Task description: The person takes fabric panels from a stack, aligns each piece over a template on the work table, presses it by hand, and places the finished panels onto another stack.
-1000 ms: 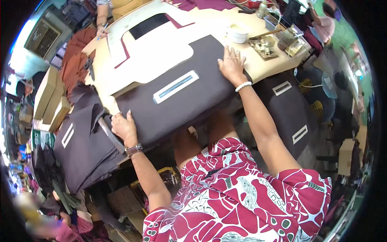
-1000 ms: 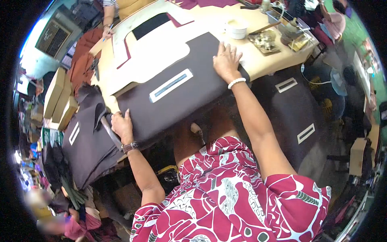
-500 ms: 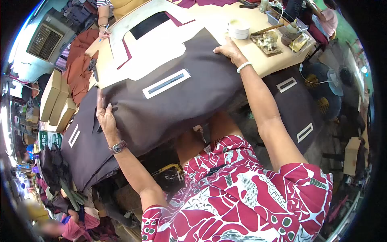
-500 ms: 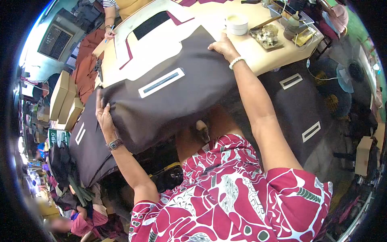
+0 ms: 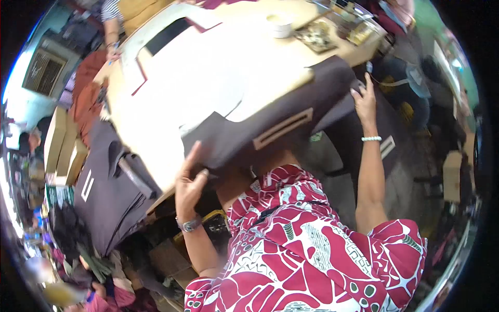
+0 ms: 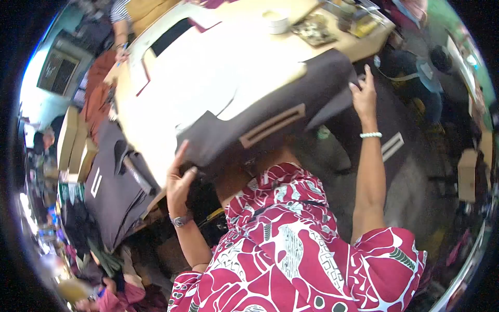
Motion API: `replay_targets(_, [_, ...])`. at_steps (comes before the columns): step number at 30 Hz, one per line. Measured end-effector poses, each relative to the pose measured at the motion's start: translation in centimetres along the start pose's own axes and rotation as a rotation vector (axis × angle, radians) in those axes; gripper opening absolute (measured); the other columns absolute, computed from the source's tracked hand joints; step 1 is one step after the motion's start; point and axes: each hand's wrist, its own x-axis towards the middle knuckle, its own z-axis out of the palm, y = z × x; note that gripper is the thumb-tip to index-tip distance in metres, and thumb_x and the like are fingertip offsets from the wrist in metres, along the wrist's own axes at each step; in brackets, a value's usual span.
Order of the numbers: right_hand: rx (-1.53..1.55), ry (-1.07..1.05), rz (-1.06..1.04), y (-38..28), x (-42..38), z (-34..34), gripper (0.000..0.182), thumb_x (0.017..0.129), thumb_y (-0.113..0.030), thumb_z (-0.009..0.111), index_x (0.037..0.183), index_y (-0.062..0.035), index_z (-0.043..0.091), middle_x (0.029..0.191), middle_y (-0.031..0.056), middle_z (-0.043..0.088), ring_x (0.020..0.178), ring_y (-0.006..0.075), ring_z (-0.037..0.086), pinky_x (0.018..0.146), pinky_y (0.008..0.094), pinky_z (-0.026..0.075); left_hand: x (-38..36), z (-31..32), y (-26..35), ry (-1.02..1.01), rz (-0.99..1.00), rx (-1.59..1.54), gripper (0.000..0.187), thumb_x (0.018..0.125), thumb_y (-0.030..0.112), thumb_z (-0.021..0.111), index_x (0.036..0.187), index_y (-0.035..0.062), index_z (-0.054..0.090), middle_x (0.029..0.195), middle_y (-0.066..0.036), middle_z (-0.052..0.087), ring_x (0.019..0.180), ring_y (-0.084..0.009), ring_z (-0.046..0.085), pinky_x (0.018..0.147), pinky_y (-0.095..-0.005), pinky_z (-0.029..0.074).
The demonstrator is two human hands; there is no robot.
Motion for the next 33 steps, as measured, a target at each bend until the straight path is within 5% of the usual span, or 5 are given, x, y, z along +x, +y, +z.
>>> replay_targets(4, [-0.389, -0.004, 0.453, 5.5, -5.7, -12.3, 0.068, 0.083, -0.001, 0.058, 0.142, -0.0133, 0.027, 0.126, 0.0262, 0.049, 0.116, 0.0345, 0.050, 0.092, 0.0396, 0.044, 1.5, 8.3, -2.2, -0.508, -0.077, -0.017, 0.059, 0.072, -0.002, 0.058, 0.130, 0.0013, 0.047, 0.129, -0.011, 0.052, 0.120, -0.0176, 0.046, 0.104, -0.0300, 0.030])
replay_targets(9, [-0.813, -0.006, 0.682, 6.1, -10.0, -26.4, 0.071, 0.075, 0.006, 0.058, 0.139, -0.0112, 0.033, 0.111, 0.0244, 0.059, 0.103, 0.0361, 0.058, 0.087, 0.0366, 0.045, 0.8, 19.1, -3.7, -0.778, 0.047, -0.071, 0.040, 0.084, 0.004, 0.060, 0.124, 0.0041, 0.054, 0.082, -0.004, 0.060, 0.064, -0.0070, 0.048, 0.056, -0.0213, 0.039])
replay_targets(12, [-1.046, 0.082, 0.498, 10.3, -10.7, -34.8, 0.070, 0.077, 0.004, 0.057, 0.140, -0.0121, 0.031, 0.108, 0.0268, 0.059, 0.099, 0.0390, 0.058, 0.085, 0.0404, 0.046, -0.9, 22.8, -3.4, -0.811, 0.155, -0.198, 0.038, 0.085, 0.001, 0.058, 0.122, 0.0087, 0.057, 0.065, -0.007, 0.052, 0.060, -0.0088, 0.046, 0.055, -0.0245, 0.037])
replay_targets(17, [-1.087, 0.093, 0.415, 10.5, -5.2, -33.9, 0.059, 0.081, -0.008, 0.057, 0.136, -0.0167, 0.036, 0.111, 0.0179, 0.061, 0.102, 0.0367, 0.056, 0.083, 0.0440, 0.046, -1.0, 24.2, -1.0, -0.881, 0.354, 0.017, 0.064, 0.082, 0.000, 0.054, 0.140, 0.0138, 0.032, 0.076, -0.016, 0.044, 0.061, -0.0312, 0.048, 0.057, -0.0384, 0.041])
replay_targets(33, [-1.107, 0.186, 0.161, 19.0, 6.0, -13.4, 0.055, 0.080, -0.009, 0.059, 0.132, -0.0148, 0.043, 0.091, 0.0143, 0.064, 0.091, 0.0295, 0.059, 0.084, 0.0439, 0.042, -1.1, 26.2, -8.7, -0.500, 0.250, 0.381, 0.068, 0.087, 0.010, 0.054, 0.142, 0.0028, 0.015, 0.089, -0.026, 0.055, 0.071, -0.0405, 0.056, 0.062, -0.0478, 0.045])
